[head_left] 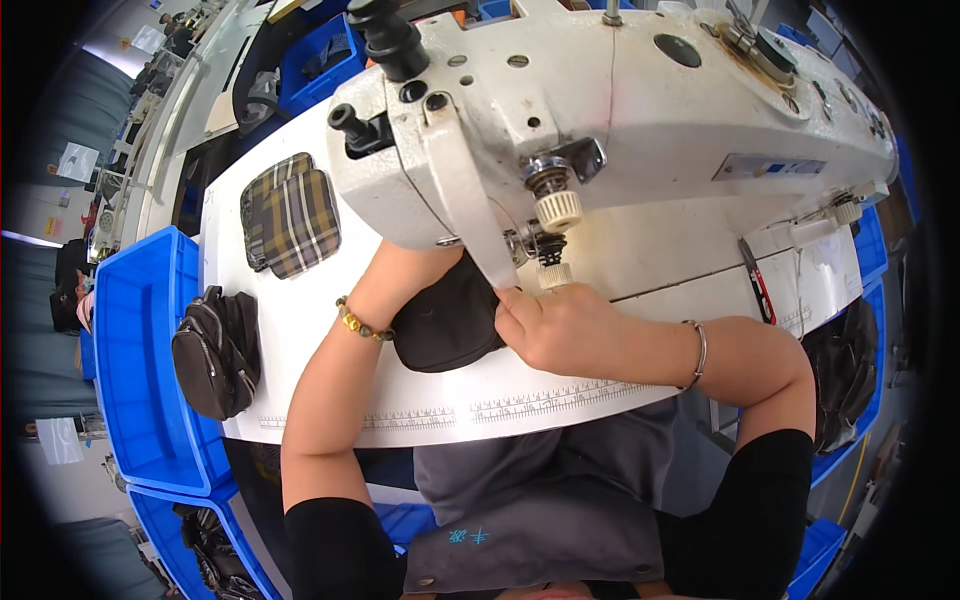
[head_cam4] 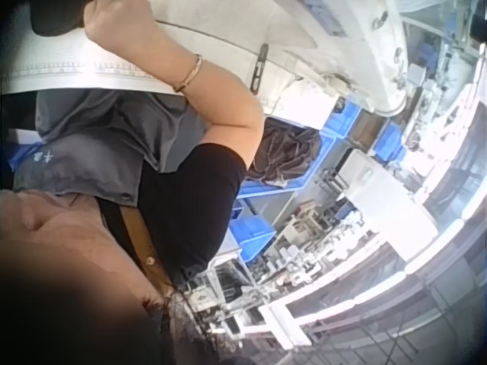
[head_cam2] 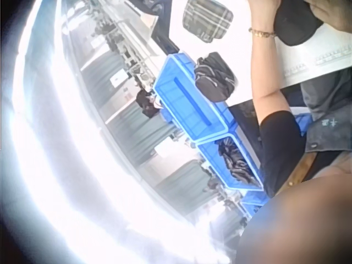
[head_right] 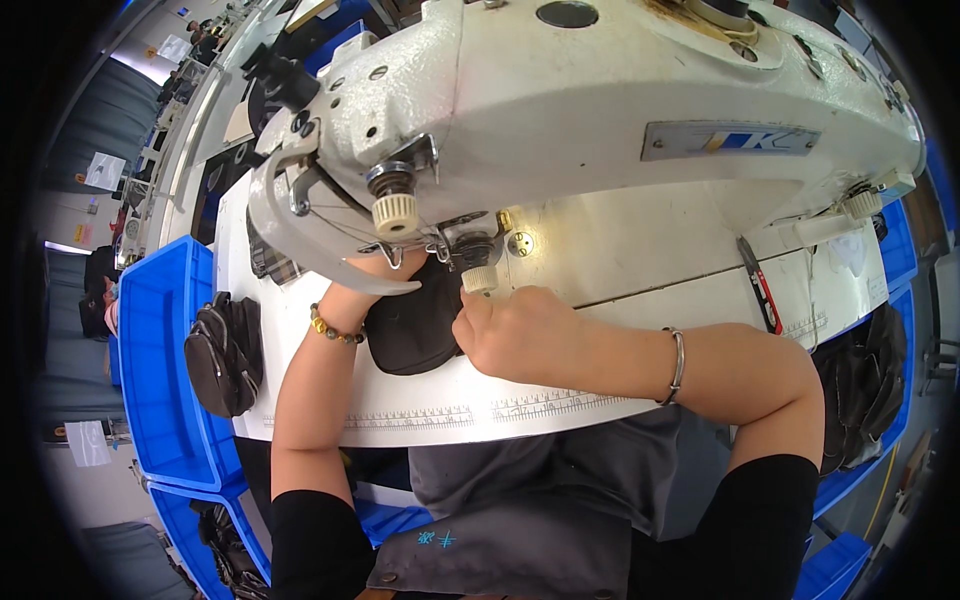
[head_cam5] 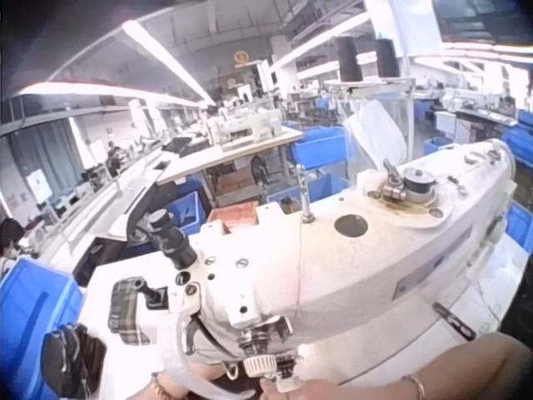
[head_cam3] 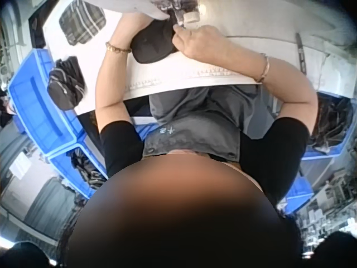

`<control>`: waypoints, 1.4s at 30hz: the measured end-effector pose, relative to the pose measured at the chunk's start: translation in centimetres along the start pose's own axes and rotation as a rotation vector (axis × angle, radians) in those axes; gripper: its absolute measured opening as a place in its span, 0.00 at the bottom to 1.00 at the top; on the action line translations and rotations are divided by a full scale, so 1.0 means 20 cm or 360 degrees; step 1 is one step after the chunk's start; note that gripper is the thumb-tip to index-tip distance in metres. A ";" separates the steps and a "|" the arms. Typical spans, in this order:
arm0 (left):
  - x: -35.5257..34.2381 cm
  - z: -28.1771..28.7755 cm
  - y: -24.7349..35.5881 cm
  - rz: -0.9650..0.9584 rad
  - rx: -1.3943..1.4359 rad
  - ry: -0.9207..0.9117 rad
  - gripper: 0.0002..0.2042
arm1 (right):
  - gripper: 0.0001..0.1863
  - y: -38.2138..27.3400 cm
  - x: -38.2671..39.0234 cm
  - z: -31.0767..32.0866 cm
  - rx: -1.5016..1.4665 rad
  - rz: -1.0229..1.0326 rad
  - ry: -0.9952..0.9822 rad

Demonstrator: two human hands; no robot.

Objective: Operating an industrial sewing machine to assemble small leather or fabric pouches.

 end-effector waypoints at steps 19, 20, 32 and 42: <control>-0.05 0.02 -0.13 -0.0364 0.0232 0.0360 0.18 | 0.10 0.10 -0.01 -0.06 0.0093 -0.0098 -0.0129; -0.04 0.06 -0.12 -0.0341 0.0129 0.0427 0.19 | 0.16 0.11 -0.01 -0.08 0.0043 -0.0103 -0.0134; 0.28 0.15 0.47 -0.0112 -0.0623 0.0036 0.16 | 0.09 0.30 0.01 -0.11 -0.0301 -0.0477 0.0002; 0.32 0.20 0.57 -0.0621 -0.1037 0.0702 0.06 | 0.09 0.28 -0.05 0.01 -0.0163 -0.0491 0.0039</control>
Point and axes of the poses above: each hand's wrist, its own x-axis away from the middle knuckle, its own z-axis out of the back of the hand, y = z × x, the point moved 10 cm from there along -x, towards the middle knuckle, and after that the axes turned 4 degrees about -z, right-handed, at the moved point
